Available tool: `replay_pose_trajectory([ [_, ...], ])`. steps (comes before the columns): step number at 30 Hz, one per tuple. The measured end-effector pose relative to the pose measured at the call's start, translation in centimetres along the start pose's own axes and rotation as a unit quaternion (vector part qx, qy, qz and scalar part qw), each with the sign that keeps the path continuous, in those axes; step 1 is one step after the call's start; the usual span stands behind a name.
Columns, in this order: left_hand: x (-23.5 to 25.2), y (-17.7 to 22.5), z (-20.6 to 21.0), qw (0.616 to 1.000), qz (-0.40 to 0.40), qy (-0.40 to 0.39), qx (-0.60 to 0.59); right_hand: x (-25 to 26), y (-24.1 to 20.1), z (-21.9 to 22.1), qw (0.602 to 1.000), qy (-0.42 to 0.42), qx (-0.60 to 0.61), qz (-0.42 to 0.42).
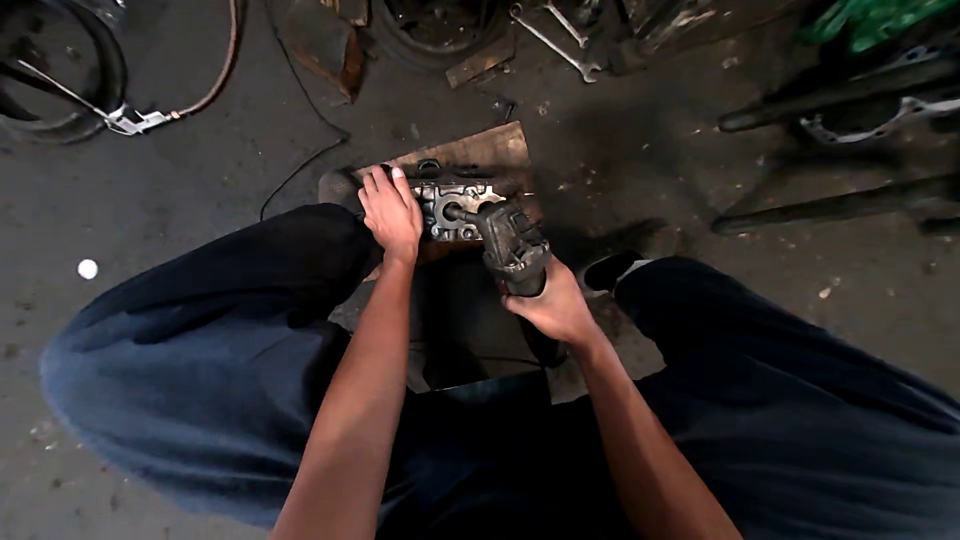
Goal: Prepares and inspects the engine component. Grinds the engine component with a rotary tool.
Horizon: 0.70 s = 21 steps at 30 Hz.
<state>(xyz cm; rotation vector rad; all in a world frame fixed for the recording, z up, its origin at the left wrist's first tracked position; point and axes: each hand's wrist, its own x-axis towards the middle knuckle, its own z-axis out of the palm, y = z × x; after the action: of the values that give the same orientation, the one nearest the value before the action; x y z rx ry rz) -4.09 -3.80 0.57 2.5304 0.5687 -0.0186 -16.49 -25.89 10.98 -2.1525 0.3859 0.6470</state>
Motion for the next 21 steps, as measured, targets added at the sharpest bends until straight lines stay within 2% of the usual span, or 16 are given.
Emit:
replay_pose_trajectory([
  [7, 0.0, 0.1, 0.0, 1.000, 0.001, 0.003, -0.001, 0.5, -0.8, 0.8, 0.999, 0.008, -0.035, 0.031],
  [21, 0.1, 0.1, 0.0, 1.000, 0.004, 0.001, 0.005, 0.7, -1.3, 0.5, 0.999, -0.001, -0.021, 0.038],
])
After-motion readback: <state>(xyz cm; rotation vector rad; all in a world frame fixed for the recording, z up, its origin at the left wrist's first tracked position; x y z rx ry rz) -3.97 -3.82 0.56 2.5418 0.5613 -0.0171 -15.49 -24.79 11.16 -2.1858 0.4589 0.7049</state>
